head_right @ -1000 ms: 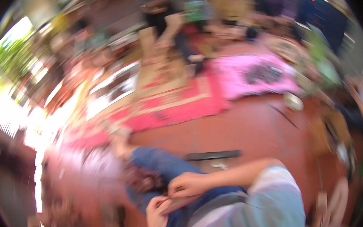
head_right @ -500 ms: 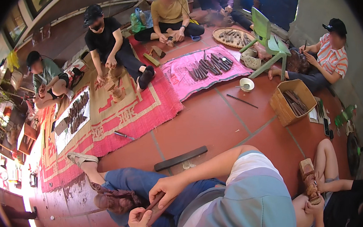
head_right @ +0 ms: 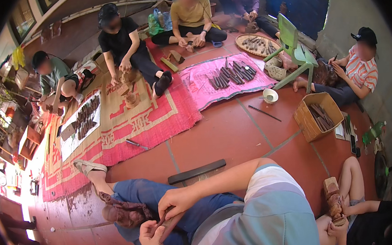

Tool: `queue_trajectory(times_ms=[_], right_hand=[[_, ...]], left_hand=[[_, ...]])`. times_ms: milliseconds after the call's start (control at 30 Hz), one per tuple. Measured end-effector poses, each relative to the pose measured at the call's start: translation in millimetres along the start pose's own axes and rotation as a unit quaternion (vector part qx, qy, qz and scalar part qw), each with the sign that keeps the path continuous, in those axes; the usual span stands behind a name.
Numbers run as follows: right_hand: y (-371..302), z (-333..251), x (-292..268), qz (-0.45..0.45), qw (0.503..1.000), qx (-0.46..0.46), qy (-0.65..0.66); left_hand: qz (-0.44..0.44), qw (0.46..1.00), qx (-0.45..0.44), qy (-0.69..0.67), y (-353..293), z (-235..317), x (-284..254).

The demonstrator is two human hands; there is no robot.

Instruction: The person sits on the floor and carves a piece of wood using a small tool. They hold the wood in their left hand and use the tool in their right hand to shape it. The person occasionally rotates the wood to work on different sides.

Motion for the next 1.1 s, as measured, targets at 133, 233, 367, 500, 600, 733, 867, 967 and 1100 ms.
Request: queue_trajectory(times_ms=[133, 233, 367, 500, 600, 733, 867, 967, 1100], right_hand=[[4, -2, -7, 0.001, 0.999, -0.007, -0.037], [7, 4, -18, 0.062, 0.998, 0.000, -0.033], [9, -7, -29, 0.148, 0.985, 0.014, -0.089], [0, -5, 1, 0.168, 0.974, 0.019, -0.152], [-6, -7, 4, 0.197, 0.975, 0.051, -0.092], [-16, 0, -1, 0.270, 0.960, 0.068, -0.029], [-24, 7, 2, 0.301, 0.949, 0.092, 0.025], [-23, 7, 9, 0.293, 0.952, 0.087, -0.022], [-17, 1, 17, 0.249, 0.963, 0.025, -0.099]], left_hand=[[-0.069, 0.968, -0.195, -0.144, -12, -13, 17], [-0.067, 0.925, -0.249, -0.280, -22, -39, 17], [-0.021, 0.918, -0.153, -0.364, -22, -37, 27], [0.050, 0.956, -0.080, -0.279, -5, -30, 32], [0.112, 0.970, -0.068, -0.206, 7, -32, 27], [0.093, 0.971, -0.036, -0.215, 7, -18, 33], [0.081, 0.961, -0.047, -0.259, 1, -21, 36], [0.098, 0.954, -0.047, -0.280, -3, -18, 38], [0.203, 0.938, -0.036, -0.280, -5, -7, 28]])
Point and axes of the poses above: each hand's wrist, its own y-axis towards the middle knuckle, its own x-axis out of the palm, z = x × y, the point moved 5 cm from there along y, towards the middle knuckle, and after that the axes turned 11 degrees about x, right-handed, at the moved point
